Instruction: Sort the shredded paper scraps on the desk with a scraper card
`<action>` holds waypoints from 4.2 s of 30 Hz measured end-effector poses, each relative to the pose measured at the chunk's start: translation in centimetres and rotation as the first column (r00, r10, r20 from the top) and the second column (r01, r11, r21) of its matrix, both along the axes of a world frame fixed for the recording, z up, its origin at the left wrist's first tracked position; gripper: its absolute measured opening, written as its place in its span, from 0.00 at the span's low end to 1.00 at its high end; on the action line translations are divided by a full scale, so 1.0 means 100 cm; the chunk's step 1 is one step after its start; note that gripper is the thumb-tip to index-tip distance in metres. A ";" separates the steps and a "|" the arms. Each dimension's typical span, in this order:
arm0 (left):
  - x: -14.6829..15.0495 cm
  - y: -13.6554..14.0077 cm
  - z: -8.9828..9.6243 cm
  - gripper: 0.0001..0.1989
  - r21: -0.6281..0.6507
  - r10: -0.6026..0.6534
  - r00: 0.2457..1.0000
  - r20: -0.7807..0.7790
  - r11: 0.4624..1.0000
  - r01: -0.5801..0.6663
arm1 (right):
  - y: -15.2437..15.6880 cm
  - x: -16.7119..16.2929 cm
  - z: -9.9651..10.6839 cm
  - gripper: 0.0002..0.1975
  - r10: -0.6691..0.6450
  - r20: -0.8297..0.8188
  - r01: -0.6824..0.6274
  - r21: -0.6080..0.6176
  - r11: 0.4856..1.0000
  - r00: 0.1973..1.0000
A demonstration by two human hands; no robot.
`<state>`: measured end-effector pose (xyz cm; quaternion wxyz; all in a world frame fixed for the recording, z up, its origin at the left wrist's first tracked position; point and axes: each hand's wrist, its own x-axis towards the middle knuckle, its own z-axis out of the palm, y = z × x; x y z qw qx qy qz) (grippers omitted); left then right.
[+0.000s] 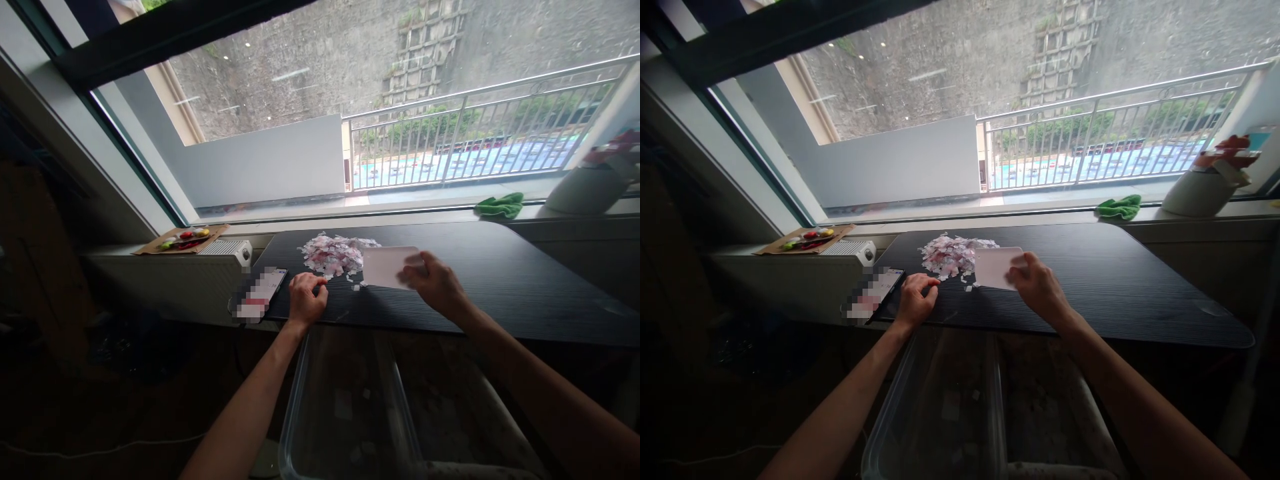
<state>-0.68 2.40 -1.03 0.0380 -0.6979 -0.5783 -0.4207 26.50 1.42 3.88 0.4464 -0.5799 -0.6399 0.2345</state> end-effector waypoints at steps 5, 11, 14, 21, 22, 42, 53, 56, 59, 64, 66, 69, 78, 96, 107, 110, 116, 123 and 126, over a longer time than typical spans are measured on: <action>0.000 0.000 0.001 0.08 0.009 0.002 1.000 -0.006 1.000 -0.002 | -0.006 0.008 0.016 0.06 -0.156 0.168 0.152 0.035 0.988 0.973; 0.000 0.000 0.001 0.08 0.011 -0.007 1.000 -0.006 1.000 0.007 | -0.008 0.010 0.023 0.07 -0.191 0.255 0.194 0.014 0.981 0.948; -0.001 0.000 0.001 0.08 0.011 -0.013 1.000 -0.010 1.000 0.014 | -0.005 0.007 0.021 0.08 -0.166 0.201 0.162 0.035 0.986 0.965; -0.001 0.000 0.001 0.08 0.004 -0.014 1.000 -0.004 1.000 0.014 | 0.000 0.009 0.017 0.07 -0.120 0.217 0.117 0.025 0.993 0.969; -0.001 0.000 0.002 0.08 0.006 -0.017 1.000 -0.005 1.000 0.018 | -0.001 0.011 0.017 0.07 -0.145 0.224 0.140 0.036 0.989 0.964; -0.001 0.000 0.001 0.08 0.007 -0.014 1.000 0.008 1.000 0.014 | -0.001 -0.004 0.009 0.06 0.143 0.005 -0.142 -0.046 0.989 0.990; 0.000 0.000 0.001 0.08 0.017 -0.018 1.000 -0.002 1.000 0.018 | -0.010 0.019 0.024 0.06 -0.061 0.205 0.065 -0.014 0.998 0.977; 0.000 -0.002 0.002 0.07 0.021 -0.021 1.000 -0.016 1.000 0.021 | -0.010 0.022 0.028 0.07 -0.167 0.256 0.161 0.041 0.986 0.952; 0.002 -0.005 0.004 0.07 0.035 -0.035 0.998 -0.060 0.999 0.038 | -0.007 0.024 0.027 0.09 -0.168 0.211 0.163 0.043 0.986 0.963; 0.004 -0.013 0.008 0.07 0.014 -0.139 0.979 -0.152 0.990 0.142 | -0.005 0.037 0.028 0.05 -0.123 0.214 0.132 -0.027 0.991 0.969; 0.005 -0.015 0.010 0.07 0.000 -0.170 0.972 -0.162 0.985 0.173 | -0.008 0.043 0.033 0.03 -0.148 0.238 0.160 -0.031 0.987 0.960; 0.004 -0.019 0.013 0.07 -0.001 -0.211 0.960 -0.182 0.977 0.214 | -0.010 0.045 0.037 0.02 -0.157 0.166 0.168 -0.052 0.984 0.974; 0.002 -0.025 0.016 0.07 -0.045 -0.343 0.894 -0.287 0.937 0.345 | 0.000 0.056 0.014 0.06 -0.099 -0.135 0.064 -0.245 0.967 0.986; 0.000 -0.021 0.013 0.08 -0.033 -0.327 0.901 -0.284 0.943 0.331 | 0.007 0.081 0.000 0.07 -0.028 -0.413 -0.171 -0.437 0.883 0.910; 0.001 -0.021 0.014 0.08 -0.044 -0.325 0.904 -0.278 0.944 0.326 | -0.005 0.085 0.004 0.07 -0.059 -0.440 -0.134 -0.394 0.909 0.896; 0.001 -0.021 0.015 0.08 -0.055 -0.322 0.906 -0.274 0.946 0.319 | -0.006 0.091 0.003 0.08 -0.022 -0.413 -0.154 -0.387 0.909 0.910; -0.001 -0.019 0.012 0.08 -0.056 -0.322 0.906 -0.274 0.946 0.319 | -0.011 0.111 -0.003 0.07 -0.082 -0.335 -0.025 -0.305 0.952 0.939; 0.000 -0.019 0.013 0.08 -0.062 -0.324 0.908 -0.266 0.946 0.319 | -0.023 0.102 -0.006 0.09 -0.009 -0.235 -0.060 -0.284 0.957 0.972; 0.001 -0.020 0.015 0.08 -0.066 -0.325 0.908 -0.264 0.945 0.319 | -0.022 0.069 -0.003 0.06 -0.001 -0.149 -0.035 -0.233 0.972 0.989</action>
